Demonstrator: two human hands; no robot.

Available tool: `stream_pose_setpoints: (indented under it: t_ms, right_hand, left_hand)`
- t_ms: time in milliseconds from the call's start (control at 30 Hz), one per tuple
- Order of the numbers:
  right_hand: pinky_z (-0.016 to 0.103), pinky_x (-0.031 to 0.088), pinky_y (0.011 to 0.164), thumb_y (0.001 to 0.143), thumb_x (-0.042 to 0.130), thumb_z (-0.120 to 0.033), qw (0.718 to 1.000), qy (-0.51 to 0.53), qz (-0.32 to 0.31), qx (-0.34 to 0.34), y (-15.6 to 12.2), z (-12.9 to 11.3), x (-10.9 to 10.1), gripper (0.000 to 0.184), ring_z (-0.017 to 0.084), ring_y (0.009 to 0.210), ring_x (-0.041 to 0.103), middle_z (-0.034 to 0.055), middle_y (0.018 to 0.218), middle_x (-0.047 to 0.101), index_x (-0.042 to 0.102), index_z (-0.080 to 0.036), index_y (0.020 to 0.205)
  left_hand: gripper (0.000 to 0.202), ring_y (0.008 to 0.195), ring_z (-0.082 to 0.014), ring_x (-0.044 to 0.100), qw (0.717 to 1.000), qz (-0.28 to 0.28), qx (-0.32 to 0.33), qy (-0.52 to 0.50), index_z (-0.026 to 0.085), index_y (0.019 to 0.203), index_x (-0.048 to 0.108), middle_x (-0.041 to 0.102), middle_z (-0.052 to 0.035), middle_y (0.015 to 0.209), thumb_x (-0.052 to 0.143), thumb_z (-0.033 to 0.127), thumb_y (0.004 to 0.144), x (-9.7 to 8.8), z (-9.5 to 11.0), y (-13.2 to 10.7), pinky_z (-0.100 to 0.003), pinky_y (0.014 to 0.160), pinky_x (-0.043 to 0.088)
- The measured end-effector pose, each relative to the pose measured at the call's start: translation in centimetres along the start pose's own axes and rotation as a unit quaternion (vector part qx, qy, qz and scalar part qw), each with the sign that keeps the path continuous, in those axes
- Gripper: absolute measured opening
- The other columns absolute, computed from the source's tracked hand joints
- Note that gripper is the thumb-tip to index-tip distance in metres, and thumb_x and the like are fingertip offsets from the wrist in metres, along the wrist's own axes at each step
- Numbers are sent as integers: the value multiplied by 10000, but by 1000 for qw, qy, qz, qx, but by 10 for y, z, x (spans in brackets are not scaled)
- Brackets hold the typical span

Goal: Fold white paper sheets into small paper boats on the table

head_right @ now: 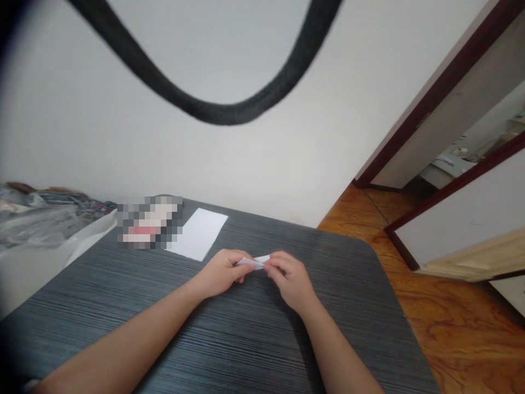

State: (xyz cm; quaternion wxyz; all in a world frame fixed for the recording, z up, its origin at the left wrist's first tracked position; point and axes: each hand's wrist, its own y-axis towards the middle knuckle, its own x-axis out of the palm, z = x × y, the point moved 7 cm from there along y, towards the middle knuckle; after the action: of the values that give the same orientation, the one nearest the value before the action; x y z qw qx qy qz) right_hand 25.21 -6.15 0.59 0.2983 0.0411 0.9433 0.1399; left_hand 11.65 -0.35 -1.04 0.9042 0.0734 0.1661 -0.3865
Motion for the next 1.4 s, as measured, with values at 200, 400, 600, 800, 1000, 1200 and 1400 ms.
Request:
stream_pose_setpoints:
  t_ms: [200,400,600,800,1000,1200,1400]
  right_hand:
    - [285,441,722,848,516,-196,1000,11,18,11,1,2,0,234,174,802,580,45,861,610,613,-180,637]
    - [270,457,617,841,534,-220,994,87,31,50,-2,16,3,91,142,675,565,50,928,585,612,-190,804]
    - [280,431,701,823,542,-164,998,45,42,33,0,11,-1,157,164,786,557,42,891,586,598,-182,678]
    - [283,415,734,821,543,-158,998,28,40,30,1,5,-4,173,168,824,553,40,896,582,601,-180,660]
    - [290,419,760,835,529,-179,998,55,29,23,0,4,0,162,174,864,549,50,944,569,608,-181,693]
    - [283,418,733,827,524,-153,999,35,17,21,0,0,-1,150,164,820,543,41,905,565,603,-183,704]
    - [286,425,730,831,528,-174,998,59,7,30,-1,3,4,134,163,811,547,44,894,566,585,-183,710]
  left_hand:
    - [274,553,-99,521,1000,-11,16,6,141,759,657,573,7,620,473,327,841,1,3,0,-198,540,376]
    - [263,568,-92,531,1000,-5,30,-2,141,698,636,577,7,649,481,299,840,0,8,-1,-194,561,387]
    - [272,599,-97,547,999,8,38,4,139,653,617,594,-1,675,484,288,839,-1,8,0,-195,582,396]
    - [278,590,-97,548,1000,4,28,3,138,658,618,608,-6,685,479,298,839,-1,6,-1,-196,574,398]
    - [283,576,-97,539,999,6,31,4,133,678,637,599,-8,658,483,308,838,-1,7,-1,-199,559,393]
    - [339,545,-91,543,998,21,-9,-56,182,1098,582,635,-13,782,565,300,781,0,-1,-1,-197,515,398]
    - [239,534,-117,560,999,6,-19,-42,155,908,639,599,2,574,514,332,810,1,-2,-1,-213,538,411]
